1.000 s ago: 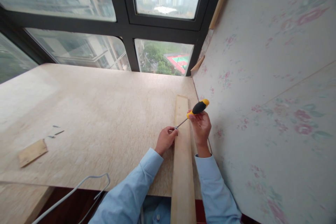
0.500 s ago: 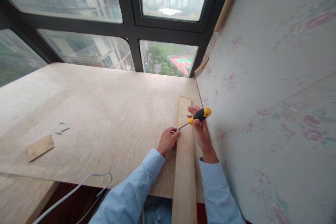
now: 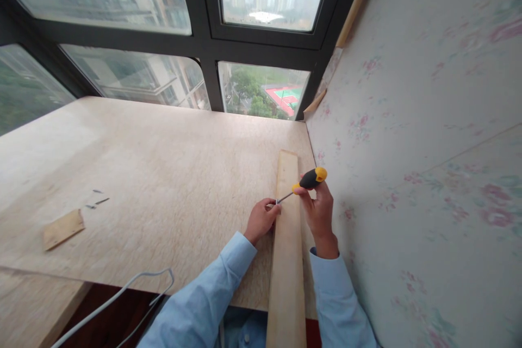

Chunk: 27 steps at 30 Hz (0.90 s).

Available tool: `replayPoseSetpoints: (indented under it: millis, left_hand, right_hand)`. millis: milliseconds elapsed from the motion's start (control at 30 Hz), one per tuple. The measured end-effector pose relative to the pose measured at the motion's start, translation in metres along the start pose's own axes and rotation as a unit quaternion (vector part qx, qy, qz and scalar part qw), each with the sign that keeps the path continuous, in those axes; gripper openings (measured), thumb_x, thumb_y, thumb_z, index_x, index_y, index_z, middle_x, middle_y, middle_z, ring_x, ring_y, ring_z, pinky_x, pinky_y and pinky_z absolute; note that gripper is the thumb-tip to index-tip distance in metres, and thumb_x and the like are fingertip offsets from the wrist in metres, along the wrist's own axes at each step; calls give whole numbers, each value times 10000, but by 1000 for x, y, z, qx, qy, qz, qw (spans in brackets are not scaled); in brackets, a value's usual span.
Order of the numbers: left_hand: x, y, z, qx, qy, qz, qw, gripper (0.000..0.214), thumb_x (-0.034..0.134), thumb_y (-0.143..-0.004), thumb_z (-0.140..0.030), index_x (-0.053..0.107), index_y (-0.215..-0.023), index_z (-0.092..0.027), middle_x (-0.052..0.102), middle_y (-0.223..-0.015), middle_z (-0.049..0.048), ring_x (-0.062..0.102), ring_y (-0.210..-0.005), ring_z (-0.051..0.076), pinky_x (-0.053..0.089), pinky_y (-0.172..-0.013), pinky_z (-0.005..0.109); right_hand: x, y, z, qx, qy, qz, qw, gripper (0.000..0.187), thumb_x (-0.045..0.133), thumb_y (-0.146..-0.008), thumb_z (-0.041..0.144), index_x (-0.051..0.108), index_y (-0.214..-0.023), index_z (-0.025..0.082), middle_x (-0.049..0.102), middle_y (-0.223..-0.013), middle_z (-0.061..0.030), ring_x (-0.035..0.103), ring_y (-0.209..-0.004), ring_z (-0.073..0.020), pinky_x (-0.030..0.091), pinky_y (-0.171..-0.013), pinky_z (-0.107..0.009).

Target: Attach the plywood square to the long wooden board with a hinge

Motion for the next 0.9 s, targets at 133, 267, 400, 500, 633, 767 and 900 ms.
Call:
replayPoseSetpoints:
  millis: [133, 267, 400, 500, 633, 767, 900]
  left_hand:
    - [0, -1, 2, -7, 3, 0, 1000, 269, 594, -830, -312, 670, -1025, -144, 679, -767, 46, 562, -521, 110, 401, -438, 188]
    - [0, -2, 2, -2, 8, 3, 1000, 275, 597, -830, -320, 668, -1030, -145, 676, -758, 45, 554, -504, 107, 392, -437, 189]
    - [1, -1, 1, 0, 11, 6, 1000, 275, 625, -817, -348, 673, -1004, -152, 681, -768, 45, 558, -516, 103, 397, -452, 186]
    - [0, 0, 0, 0, 8, 4, 1000, 289, 625, -817, -355, 676, -1017, -153, 672, -747, 37, 556, -518, 108, 400, -448, 189]
    - [0, -1, 3, -3, 8, 1, 1000, 312, 612, -823, -338, 675, -1059, -143, 676, -751, 39, 559, -519, 110, 397, -436, 187]
    - [1, -1, 3, 1, 12, 4, 1000, 298, 603, -824, -327, 673, -1050, -145, 669, -750, 35, 544, -501, 102, 395, -429, 185]
    - [0, 1, -1, 6, 6, 0, 1000, 270, 589, -830, -319, 679, -1016, -146, 666, -748, 38, 549, -510, 108, 401, -435, 194]
  right_hand:
    - [8, 5, 2, 46, -161, 112, 979, 447, 543, -941, 483, 512, -1334, 274, 591, -1360, -100, 587, -1216, -234, 495, -994, -412]
    - [12, 7, 6, 70, -203, 163, 963, 465, 589, -929, 421, 484, -1359, 278, 619, -1342, -99, 598, -1223, -242, 467, -1047, -458]
    - [2, 3, 0, 46, -44, 29, 998, 531, 768, -750, 505, 625, -1174, 218, 709, -1111, -119, 655, -1054, -296, 474, -1007, -524]
    - [-1, 3, -2, 24, -15, -6, 1000, 642, 777, -713, 553, 592, -1226, 213, 656, -1210, -139, 593, -1164, -310, 420, -1061, -537]
    - [8, 8, 1, 59, -168, 134, 975, 547, 607, -904, 463, 440, -1390, 275, 560, -1400, -105, 504, -1327, -243, 397, -1113, -474]
    - [6, 7, 1, 72, -153, 144, 975, 492, 648, -879, 452, 536, -1310, 242, 680, -1231, -107, 626, -1175, -273, 464, -1042, -500]
    - [-3, 4, 0, 19, 4, 12, 1000, 682, 812, -675, 535, 598, -1235, 210, 658, -1207, -136, 578, -1184, -331, 395, -1077, -552]
Point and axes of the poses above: each hand's wrist, its own y-axis away from the middle knuckle, its own x-axis out of the palm, z = x × y, the point moved 6 cm from there along -y, towards the middle knuckle
